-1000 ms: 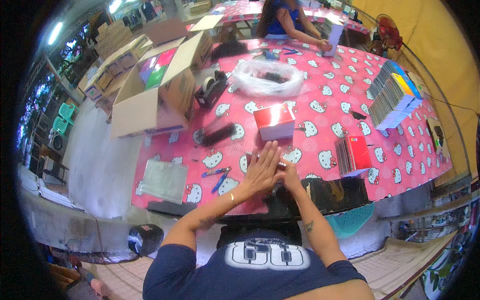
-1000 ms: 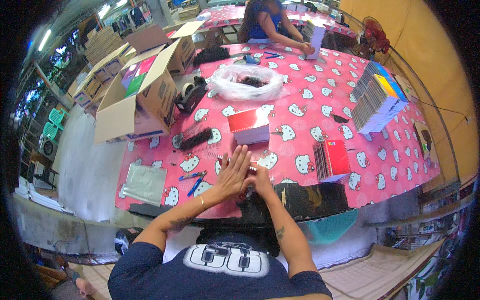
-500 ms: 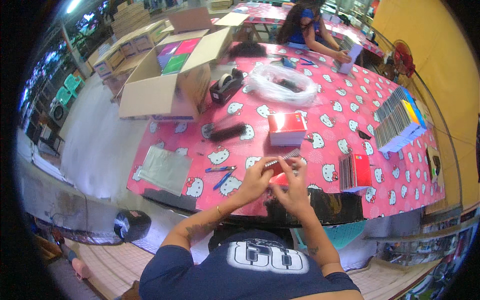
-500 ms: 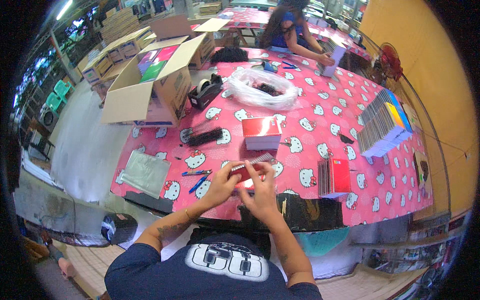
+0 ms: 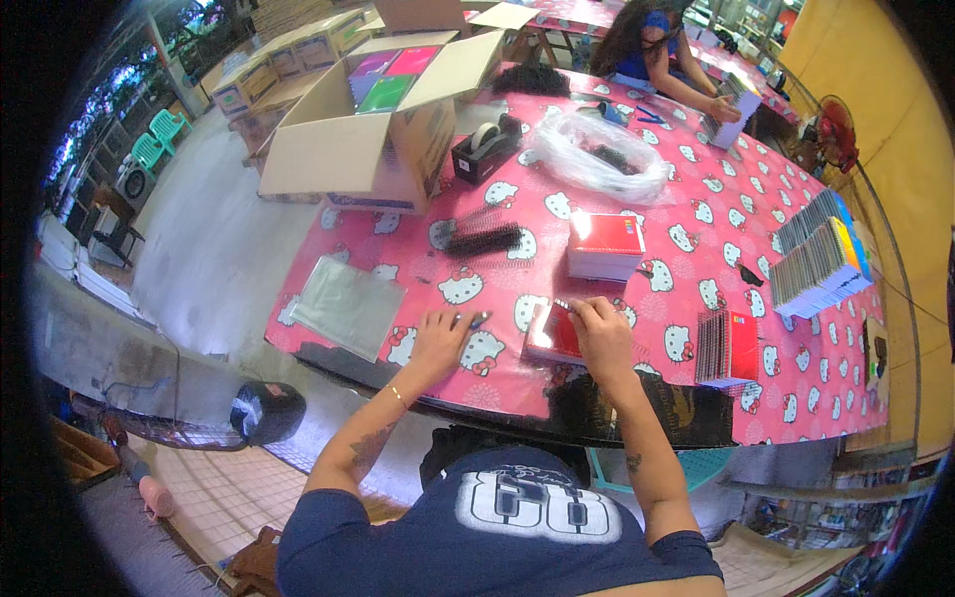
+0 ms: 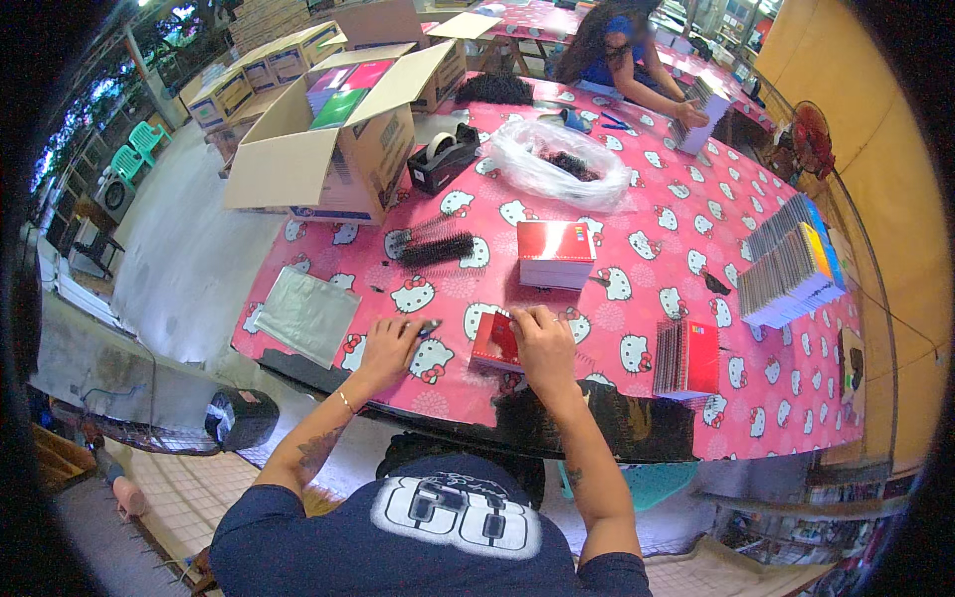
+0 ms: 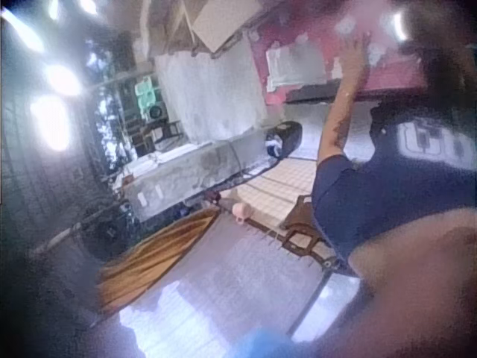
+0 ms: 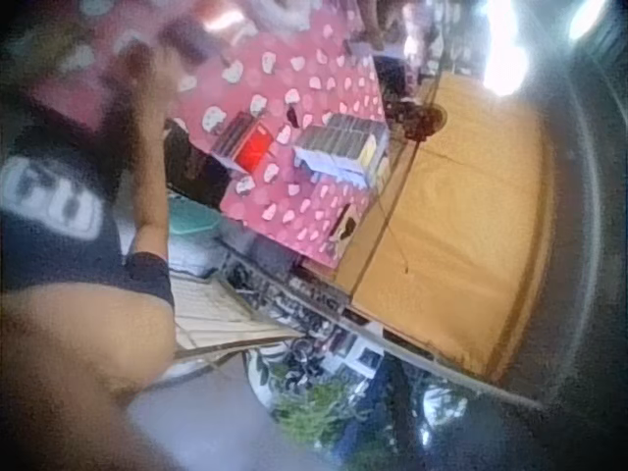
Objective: The person assembles notebooks by sliding spiral bindings through holes in stacked paper and covers, then uses a small tool to trim the excess wire.
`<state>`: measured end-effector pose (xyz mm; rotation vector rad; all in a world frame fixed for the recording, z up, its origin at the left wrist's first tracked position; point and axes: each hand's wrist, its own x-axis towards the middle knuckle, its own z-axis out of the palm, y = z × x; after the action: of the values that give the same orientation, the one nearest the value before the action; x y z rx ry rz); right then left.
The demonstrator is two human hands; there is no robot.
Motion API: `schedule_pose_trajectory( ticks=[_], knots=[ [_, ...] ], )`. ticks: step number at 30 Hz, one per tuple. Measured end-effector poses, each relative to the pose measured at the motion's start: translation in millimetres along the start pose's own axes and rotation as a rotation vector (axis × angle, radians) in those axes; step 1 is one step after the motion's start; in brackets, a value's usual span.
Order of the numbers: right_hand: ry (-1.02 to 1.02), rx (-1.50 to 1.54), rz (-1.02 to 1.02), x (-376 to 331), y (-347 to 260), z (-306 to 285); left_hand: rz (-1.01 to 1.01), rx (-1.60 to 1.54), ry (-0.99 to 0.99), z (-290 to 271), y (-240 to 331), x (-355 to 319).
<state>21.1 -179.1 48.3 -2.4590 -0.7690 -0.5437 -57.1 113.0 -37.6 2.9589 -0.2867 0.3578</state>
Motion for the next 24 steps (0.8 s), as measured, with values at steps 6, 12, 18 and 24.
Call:
schedule_pose_trajectory(
  ticks=[6, 12, 18, 24],
  knots=[
    [-0.018, 0.025, 0.05, -1, 4, 1, -0.612, -1.604, -0.236, -21, 64, 28],
    [0.001, 0.05, 0.05, 1, -1, 2, -0.627, -1.955, -0.443, -34, 82, 52],
    [-0.007, 0.065, 0.047, 2, 0, 0, -0.57, -1.749, -0.49, -32, 74, 63],
    [0.002, 0.035, 0.019, 2, -4, 1, -0.164, -0.959, -0.05, -31, 61, 52]
  ],
)
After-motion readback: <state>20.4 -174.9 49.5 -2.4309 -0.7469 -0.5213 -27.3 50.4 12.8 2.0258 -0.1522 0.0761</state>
